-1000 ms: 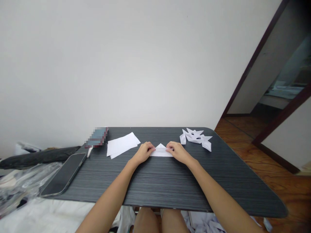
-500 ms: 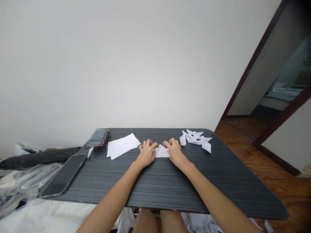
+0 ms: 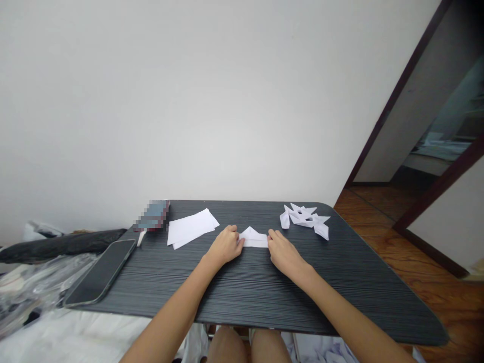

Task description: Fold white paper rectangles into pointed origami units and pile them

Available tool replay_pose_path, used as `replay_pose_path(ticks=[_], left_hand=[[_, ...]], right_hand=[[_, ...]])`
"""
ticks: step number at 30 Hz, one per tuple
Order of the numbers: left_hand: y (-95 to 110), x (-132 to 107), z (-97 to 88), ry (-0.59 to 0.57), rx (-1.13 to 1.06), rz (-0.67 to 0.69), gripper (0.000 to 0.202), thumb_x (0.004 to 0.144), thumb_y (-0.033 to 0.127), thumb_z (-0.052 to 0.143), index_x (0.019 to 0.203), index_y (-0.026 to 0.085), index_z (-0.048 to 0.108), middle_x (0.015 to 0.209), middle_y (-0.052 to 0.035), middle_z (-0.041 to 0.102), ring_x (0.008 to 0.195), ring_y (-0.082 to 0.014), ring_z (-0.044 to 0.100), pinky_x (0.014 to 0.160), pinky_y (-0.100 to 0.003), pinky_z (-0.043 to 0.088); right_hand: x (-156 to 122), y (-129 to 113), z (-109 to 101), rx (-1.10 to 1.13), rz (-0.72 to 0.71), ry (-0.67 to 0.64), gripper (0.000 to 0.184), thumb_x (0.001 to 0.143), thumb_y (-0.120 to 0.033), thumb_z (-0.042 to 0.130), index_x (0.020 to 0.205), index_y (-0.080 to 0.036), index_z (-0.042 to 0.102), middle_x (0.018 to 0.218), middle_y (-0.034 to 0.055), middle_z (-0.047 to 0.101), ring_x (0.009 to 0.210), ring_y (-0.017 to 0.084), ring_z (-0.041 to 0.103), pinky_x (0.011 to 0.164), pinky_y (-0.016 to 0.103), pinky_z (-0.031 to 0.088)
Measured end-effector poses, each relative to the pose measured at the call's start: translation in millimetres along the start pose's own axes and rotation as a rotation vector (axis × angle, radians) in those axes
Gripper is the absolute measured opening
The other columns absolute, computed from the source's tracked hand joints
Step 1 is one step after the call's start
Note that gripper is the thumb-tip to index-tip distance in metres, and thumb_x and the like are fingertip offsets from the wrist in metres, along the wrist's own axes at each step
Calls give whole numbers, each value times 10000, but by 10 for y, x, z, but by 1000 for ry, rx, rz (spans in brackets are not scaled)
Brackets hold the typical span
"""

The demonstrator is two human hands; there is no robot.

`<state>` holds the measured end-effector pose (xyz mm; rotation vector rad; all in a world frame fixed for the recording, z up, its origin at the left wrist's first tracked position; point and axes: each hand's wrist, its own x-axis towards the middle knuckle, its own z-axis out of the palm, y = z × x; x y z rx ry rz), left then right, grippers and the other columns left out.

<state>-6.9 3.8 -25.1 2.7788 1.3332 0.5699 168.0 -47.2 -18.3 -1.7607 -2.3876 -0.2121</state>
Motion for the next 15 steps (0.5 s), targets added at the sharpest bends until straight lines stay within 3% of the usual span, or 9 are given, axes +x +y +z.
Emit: replay_pose_path(ticks=[4, 9, 15], left_hand=[[-69, 30, 70, 61, -84, -97, 182, 756, 319, 472, 714, 149, 523, 793, -47, 460, 788, -178, 436, 707, -309, 354], [-128, 49, 157, 34, -115, -151, 307, 746, 359, 476, 1018, 217, 493, 958, -49, 455, 911, -208, 389, 761, -361, 294], [-147, 71, 145, -32, -190, -204, 231, 737, 332, 491, 935, 220, 534, 928, -33, 481, 912, -208, 386, 742, -358, 265]], right_hand=[[106, 118, -10, 71, 92, 11, 198, 728, -83, 418, 737, -109, 614, 838, 135, 545, 810, 232, 474, 711, 326, 328], [338, 142, 139, 360, 113, 82, 260, 781, -317, 441, 951, -163, 563, 937, 89, 520, 906, 212, 443, 743, 310, 311], [409, 131, 318, 521, 210, -7, 192, 679, -271, 570, 845, -184, 529, 939, 53, 499, 939, 214, 408, 736, 317, 281]])
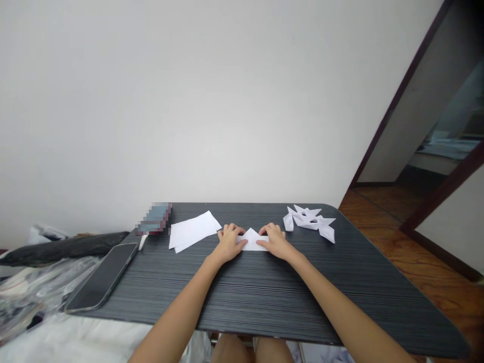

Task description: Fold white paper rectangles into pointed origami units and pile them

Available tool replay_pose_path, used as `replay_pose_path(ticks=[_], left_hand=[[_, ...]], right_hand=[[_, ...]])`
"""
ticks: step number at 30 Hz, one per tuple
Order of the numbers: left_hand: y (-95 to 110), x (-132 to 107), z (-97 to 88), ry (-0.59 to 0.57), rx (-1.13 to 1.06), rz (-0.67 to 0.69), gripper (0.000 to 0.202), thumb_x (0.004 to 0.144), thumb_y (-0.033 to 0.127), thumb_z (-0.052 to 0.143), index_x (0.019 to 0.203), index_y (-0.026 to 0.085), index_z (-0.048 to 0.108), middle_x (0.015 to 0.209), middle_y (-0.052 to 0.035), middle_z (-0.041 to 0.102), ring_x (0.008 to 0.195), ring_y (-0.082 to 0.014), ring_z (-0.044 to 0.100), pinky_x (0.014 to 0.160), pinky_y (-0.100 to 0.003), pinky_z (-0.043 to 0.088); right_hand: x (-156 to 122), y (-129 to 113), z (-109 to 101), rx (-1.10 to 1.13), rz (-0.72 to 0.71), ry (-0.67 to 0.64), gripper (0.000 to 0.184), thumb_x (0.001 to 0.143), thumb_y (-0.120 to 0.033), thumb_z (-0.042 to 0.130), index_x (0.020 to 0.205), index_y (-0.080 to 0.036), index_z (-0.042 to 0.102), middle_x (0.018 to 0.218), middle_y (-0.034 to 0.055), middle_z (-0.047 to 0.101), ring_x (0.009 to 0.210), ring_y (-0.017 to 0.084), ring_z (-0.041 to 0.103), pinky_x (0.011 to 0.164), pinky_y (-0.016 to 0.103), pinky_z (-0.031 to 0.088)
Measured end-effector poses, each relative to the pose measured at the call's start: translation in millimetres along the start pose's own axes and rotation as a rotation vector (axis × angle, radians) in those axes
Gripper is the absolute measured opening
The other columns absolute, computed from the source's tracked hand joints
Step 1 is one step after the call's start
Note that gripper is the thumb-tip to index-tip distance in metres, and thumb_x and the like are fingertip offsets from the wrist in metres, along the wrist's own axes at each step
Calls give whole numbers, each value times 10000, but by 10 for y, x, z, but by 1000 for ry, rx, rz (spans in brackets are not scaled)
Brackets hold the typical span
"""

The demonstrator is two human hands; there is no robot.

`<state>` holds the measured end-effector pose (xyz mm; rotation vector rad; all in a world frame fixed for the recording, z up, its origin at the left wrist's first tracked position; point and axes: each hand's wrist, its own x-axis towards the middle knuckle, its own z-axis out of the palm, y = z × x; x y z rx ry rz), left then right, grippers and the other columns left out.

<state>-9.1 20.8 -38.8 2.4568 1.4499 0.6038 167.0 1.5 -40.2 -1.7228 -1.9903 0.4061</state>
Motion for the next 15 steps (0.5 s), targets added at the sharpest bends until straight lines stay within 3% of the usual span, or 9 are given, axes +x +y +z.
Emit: replay_pose_path(ticks=[3, 7, 9, 11, 15], left_hand=[[48, -8, -44, -2, -33, 11, 158, 744, 299, 495, 842, 185, 541, 882, -29, 504, 882, -194, 397, 723, -340, 265], [139, -52, -147, 122, -5, 166, 145, 808, 253, 422, 789, 177, 545, 857, -28, 516, 879, -170, 401, 748, -337, 248], [163, -76, -197, 156, 39, 243, 164, 823, 228, 400, 798, 183, 556, 868, -33, 521, 891, -167, 402, 774, -349, 233], [162, -94, -229, 118, 66, 323, 172, 825, 207, 395, 804, 187, 564, 875, -35, 527, 892, -164, 411, 789, -350, 236], [113, -96, -238, -77, -14, 432, 186, 823, 199, 391, 800, 170, 573, 833, -34, 541, 821, -135, 464, 770, -284, 311]], right_hand=[[-33, -31, -42, 60, -23, -7, 139, 692, -222, 542, 819, -185, 501, 885, 28, 536, 880, 194, 442, 712, 308, 265], [-122, -110, -179, 6, -227, 133, 50, 758, -176, 467, 776, -192, 511, 797, 5, 568, 810, 160, 462, 719, 316, 222], [-169, -136, -236, -90, -326, 197, 93, 776, -148, 448, 729, -182, 521, 790, 15, 570, 833, 162, 451, 729, 324, 208], [-204, -138, -265, -168, -402, 198, 119, 781, -122, 443, 712, -173, 526, 799, 25, 567, 853, 163, 442, 731, 323, 208], [-238, -88, -249, -216, -474, 84, 143, 794, -116, 436, 715, -164, 545, 778, 29, 552, 824, 152, 449, 718, 299, 247]])
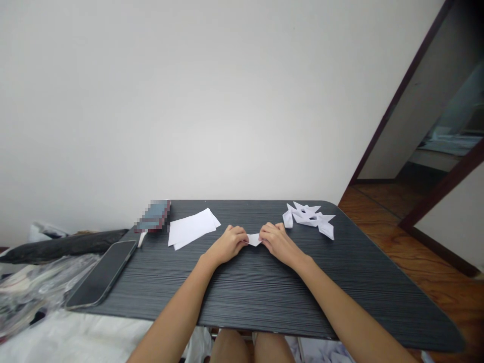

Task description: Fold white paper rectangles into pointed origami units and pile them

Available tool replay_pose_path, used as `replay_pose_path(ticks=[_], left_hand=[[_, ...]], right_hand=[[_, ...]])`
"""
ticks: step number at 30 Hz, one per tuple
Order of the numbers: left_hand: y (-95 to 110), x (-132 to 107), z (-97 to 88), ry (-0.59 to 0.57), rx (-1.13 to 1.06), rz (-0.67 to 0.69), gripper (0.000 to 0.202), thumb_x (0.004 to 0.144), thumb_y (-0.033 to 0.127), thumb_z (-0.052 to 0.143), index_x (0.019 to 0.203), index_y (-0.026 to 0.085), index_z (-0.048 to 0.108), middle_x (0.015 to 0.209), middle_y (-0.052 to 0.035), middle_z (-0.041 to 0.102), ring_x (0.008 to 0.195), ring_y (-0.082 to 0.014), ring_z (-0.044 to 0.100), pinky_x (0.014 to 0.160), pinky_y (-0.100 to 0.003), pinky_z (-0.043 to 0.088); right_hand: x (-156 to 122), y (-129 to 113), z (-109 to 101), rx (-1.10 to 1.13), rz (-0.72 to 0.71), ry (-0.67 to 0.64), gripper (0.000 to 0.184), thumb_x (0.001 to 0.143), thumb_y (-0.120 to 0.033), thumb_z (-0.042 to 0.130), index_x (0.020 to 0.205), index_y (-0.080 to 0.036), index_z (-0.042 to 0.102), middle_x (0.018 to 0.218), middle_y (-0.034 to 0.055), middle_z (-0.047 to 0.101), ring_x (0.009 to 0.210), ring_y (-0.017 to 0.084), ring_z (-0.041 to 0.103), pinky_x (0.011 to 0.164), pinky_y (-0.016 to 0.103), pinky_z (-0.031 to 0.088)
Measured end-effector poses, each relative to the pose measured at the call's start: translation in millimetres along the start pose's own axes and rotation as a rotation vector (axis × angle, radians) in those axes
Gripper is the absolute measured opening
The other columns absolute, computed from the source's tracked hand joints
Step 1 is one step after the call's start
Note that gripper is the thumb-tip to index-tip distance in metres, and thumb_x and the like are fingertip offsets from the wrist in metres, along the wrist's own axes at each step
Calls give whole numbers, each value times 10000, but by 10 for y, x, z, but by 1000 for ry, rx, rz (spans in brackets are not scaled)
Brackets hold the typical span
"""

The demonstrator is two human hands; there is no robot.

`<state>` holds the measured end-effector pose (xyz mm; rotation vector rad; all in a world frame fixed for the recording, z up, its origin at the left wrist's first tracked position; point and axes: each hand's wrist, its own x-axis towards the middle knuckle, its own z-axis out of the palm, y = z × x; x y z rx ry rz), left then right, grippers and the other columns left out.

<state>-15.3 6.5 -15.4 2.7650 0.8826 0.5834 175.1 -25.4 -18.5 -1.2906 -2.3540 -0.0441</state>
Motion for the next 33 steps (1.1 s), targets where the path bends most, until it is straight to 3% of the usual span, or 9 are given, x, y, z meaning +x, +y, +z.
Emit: replay_pose_path(ticks=[6, 10, 13, 17, 22, 25, 29, 33], left_hand=[[-78, 15, 39, -5, -138, -46, 241, 825, 249, 383, 766, 143, 592, 780, -43, 557, 762, -128, 502, 726, -226, 367], [-106, 45, 85, 55, -160, -190, 200, 804, 224, 409, 789, 141, 590, 718, -26, 576, 669, -122, 509, 652, -225, 376], [-117, 58, 114, 102, -180, -307, 143, 762, 216, 467, 823, 141, 572, 685, -10, 568, 608, -114, 495, 605, -224, 376], [-120, 47, 135, 115, -102, -345, 107, 727, 205, 497, 761, 139, 575, 677, -16, 504, 652, -130, 479, 633, -244, 381], [-59, 28, 145, 129, 57, -302, 189, 739, 142, 451, 898, 173, 550, 847, -54, 458, 816, -176, 431, 723, -315, 364], [29, 40, 153, 36, 125, -163, 348, 735, 23, 358, 970, 218, 526, 959, -62, 444, 871, -184, 404, 739, -341, 349], [156, 59, 164, -56, 90, 8, 345, 736, 2, 313, 927, 160, 553, 882, -70, 476, 849, -164, 423, 772, -303, 364], [230, 25, 122, -38, 184, -51, 246, 729, 68, 352, 775, 106, 591, 795, -93, 475, 789, -183, 443, 757, -299, 390]], right_hand=[[-12, 48, 54, 177, 16, -32, 206, 830, -210, 389, 700, -158, 539, 745, 30, 539, 753, 141, 482, 685, 251, 328], [39, 103, 136, 304, 159, -19, 215, 817, -241, 400, 678, -160, 542, 673, 15, 550, 667, 134, 500, 628, 240, 343], [80, 165, 223, 375, 285, -7, 138, 775, -253, 456, 766, -163, 560, 668, 4, 562, 641, 132, 503, 611, 239, 348], [100, 199, 273, 370, 317, -9, 125, 760, -226, 451, 793, -165, 554, 681, 6, 551, 657, 134, 496, 631, 244, 353], [75, 117, 207, 181, 274, 36, 88, 759, -192, 447, 814, -168, 511, 780, 31, 517, 769, 155, 464, 700, 265, 349], [69, 13, 193, 0, 229, 55, 112, 763, -138, 424, 839, -173, 499, 824, 49, 493, 807, 170, 440, 710, 279, 346], [62, -106, 226, -48, 129, -2, 205, 759, -39, 349, 803, -162, 507, 829, 57, 490, 807, 159, 444, 719, 260, 359], [-2, -91, 179, 36, 114, -13, 205, 731, -22, 354, 753, -146, 516, 809, 51, 500, 802, 148, 455, 745, 240, 370]])
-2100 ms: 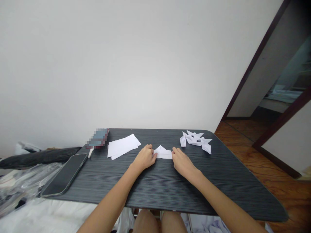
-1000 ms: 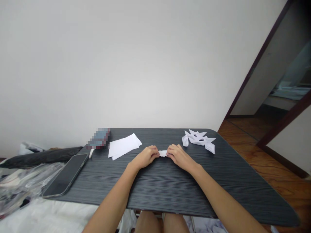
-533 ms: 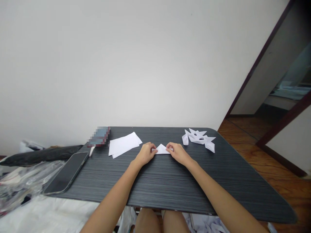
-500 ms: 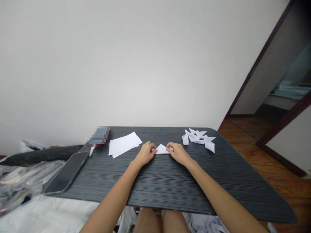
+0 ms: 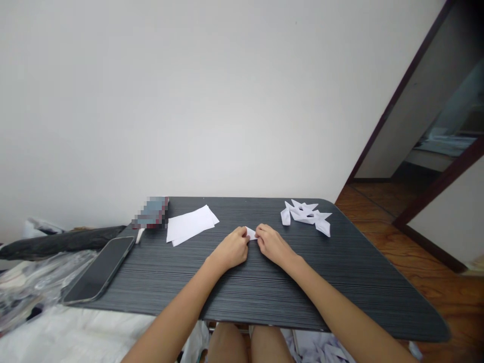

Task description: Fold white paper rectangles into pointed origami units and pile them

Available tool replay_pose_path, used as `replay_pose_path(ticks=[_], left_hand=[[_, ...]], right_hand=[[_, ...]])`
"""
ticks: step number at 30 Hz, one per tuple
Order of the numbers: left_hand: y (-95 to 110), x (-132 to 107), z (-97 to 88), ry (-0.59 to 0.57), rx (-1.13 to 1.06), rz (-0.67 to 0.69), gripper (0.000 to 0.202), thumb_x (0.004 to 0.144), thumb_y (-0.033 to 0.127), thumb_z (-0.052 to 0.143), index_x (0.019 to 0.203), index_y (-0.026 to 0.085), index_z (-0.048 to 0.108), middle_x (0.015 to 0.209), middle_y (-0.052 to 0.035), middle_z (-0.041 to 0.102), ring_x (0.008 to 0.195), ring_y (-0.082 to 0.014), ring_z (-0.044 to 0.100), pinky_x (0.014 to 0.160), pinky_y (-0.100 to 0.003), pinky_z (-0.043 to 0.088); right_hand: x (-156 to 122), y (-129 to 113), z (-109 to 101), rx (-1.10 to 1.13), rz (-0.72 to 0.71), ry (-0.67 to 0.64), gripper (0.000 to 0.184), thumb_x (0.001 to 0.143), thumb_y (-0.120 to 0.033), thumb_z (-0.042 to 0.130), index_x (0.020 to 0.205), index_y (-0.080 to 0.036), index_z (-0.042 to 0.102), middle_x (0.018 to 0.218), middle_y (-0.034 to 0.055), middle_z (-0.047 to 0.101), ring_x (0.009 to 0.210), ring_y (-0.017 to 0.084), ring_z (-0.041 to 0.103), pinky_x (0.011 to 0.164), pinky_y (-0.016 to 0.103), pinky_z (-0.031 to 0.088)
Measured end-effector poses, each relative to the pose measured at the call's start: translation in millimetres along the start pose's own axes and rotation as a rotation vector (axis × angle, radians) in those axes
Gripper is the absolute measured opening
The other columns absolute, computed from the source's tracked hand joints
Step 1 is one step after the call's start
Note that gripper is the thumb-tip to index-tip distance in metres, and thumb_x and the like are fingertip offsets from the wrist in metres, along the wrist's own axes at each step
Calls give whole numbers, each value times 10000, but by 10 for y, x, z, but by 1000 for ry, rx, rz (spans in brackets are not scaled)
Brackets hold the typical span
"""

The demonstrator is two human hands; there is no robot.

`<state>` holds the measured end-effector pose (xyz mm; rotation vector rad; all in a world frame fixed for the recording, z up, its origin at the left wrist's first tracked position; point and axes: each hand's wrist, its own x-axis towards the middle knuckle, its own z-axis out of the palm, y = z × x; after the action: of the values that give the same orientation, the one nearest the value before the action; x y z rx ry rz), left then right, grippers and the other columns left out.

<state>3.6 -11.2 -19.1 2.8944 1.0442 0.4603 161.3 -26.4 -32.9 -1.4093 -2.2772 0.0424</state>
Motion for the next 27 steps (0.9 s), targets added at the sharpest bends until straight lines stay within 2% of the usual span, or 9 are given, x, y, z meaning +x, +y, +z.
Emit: replay_pose_path(ticks=[3, 7, 11, 15, 19, 23, 27], left_hand=[[-62, -60, -38, -8, 50, -93, 218, 713, 87, 383, 658, 106, 593, 754, -95, 471, 743, -182, 454, 739, -308, 399], [-237, -109, -9, 68, -53, -174, 250, 773, 176, 394, 633, 121, 594, 743, -74, 474, 729, -161, 466, 731, -294, 407], [-300, -92, 52, 126, -193, -110, 227, 801, 169, 382, 767, 142, 606, 816, -62, 498, 782, -145, 474, 753, -272, 406], [-257, -70, 82, 188, -173, -92, 222, 799, 189, 411, 949, 171, 573, 934, -68, 487, 877, -158, 462, 799, -299, 386], [-292, -69, 120, 284, -189, -217, 320, 735, 263, 524, 1037, 159, 514, 915, -65, 494, 870, -173, 469, 792, -325, 385], [-367, -51, 132, 300, -380, -363, 248, 725, 296, 523, 914, 138, 556, 744, -28, 537, 673, -136, 491, 651, -275, 407], [-340, -8, 57, 223, -775, -412, 254, 738, 336, 499, 804, 107, 584, 652, -26, 575, 551, -105, 484, 549, -234, 384]], right_hand=[[-63, 86, -87, 5, 46, -3, 226, 688, 11, 352, 688, -141, 521, 783, 53, 509, 803, 149, 462, 759, 240, 368], [-75, 161, -119, 27, 142, 34, 238, 708, -16, 344, 659, -140, 541, 757, 58, 521, 772, 151, 478, 742, 252, 376], [15, 129, -15, 115, 182, 196, 195, 777, -162, 384, 846, -147, 566, 879, 73, 524, 869, 175, 456, 786, 299, 361], [83, 80, 108, 178, 156, 94, 294, 720, -354, 522, 961, -186, 534, 979, 69, 490, 952, 208, 408, 798, 355, 332], [82, 58, 152, 257, 251, 91, 294, 668, -300, 581, 923, -182, 496, 920, 44, 499, 876, 191, 429, 754, 343, 338], [83, 42, 119, 401, 200, 140, 97, 700, -218, 544, 777, -171, 510, 852, 31, 509, 829, 167, 457, 754, 314, 348], [110, 26, 51, 565, 154, 248, 43, 714, -198, 532, 737, -163, 523, 819, 28, 517, 799, 144, 488, 744, 270, 369]])
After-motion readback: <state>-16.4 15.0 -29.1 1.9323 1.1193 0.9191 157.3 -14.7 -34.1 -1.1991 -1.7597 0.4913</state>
